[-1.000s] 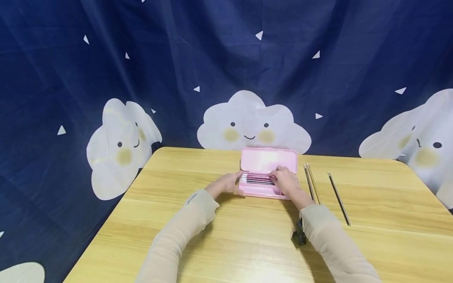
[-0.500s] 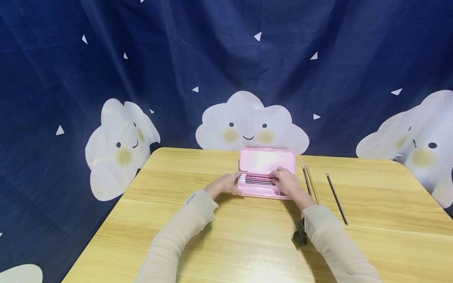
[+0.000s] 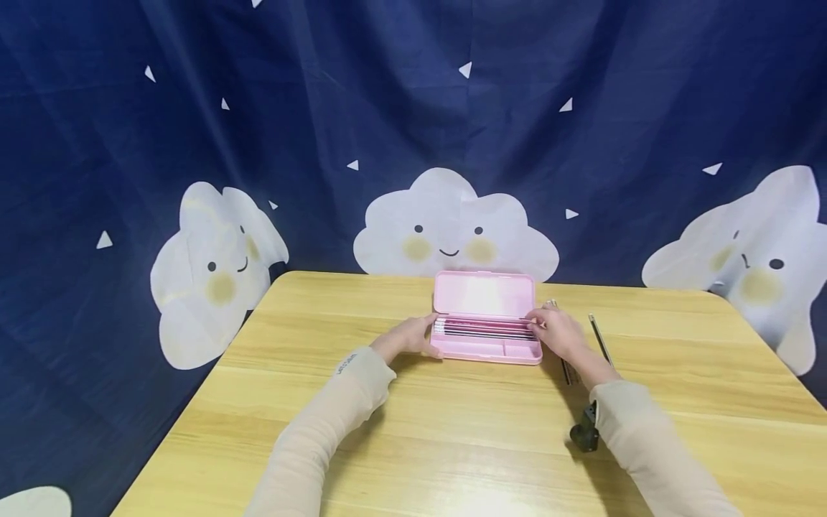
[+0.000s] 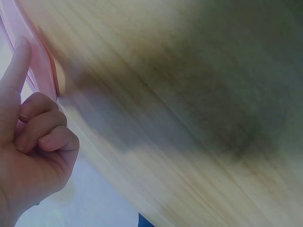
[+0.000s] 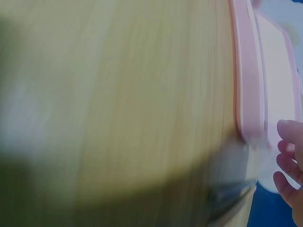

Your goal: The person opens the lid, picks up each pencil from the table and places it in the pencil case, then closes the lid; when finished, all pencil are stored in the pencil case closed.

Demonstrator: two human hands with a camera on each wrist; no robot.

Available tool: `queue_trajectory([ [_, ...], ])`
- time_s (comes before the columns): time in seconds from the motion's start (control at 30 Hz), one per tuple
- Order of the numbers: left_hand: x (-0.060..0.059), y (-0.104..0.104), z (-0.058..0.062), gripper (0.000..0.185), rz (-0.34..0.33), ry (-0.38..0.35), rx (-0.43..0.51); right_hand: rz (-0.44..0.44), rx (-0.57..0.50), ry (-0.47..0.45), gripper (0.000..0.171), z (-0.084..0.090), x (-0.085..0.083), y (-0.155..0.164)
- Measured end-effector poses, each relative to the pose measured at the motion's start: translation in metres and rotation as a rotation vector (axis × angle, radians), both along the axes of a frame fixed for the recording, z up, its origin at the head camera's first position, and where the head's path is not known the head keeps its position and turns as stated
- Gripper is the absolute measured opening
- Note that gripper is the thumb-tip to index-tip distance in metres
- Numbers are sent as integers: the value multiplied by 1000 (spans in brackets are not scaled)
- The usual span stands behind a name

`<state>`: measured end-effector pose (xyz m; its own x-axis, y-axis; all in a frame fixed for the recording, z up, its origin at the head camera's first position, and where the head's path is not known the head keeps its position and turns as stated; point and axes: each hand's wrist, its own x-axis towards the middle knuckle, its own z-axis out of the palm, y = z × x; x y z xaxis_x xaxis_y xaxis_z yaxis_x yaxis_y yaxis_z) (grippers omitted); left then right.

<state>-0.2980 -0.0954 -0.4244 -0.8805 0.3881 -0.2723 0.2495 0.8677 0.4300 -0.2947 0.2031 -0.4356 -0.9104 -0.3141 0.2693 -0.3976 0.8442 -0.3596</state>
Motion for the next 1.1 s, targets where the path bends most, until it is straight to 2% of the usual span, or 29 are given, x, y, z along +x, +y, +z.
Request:
queue_trajectory([
  [0.3, 0, 0, -1, 95, 0, -8, 9, -13, -2, 10, 18, 0, 12, 36],
  [0.63, 1, 0, 0, 95, 8, -7, -2, -47, -26, -19, 22, -1, 25, 71],
  [0.9, 0, 0, -1, 94, -6, 17, -7, -79, 2, -101, 30, -4, 33, 89],
  [1.1, -6, 0, -6, 99, 3, -16, 25, -79, 14, -127, 39, -4, 38, 98],
])
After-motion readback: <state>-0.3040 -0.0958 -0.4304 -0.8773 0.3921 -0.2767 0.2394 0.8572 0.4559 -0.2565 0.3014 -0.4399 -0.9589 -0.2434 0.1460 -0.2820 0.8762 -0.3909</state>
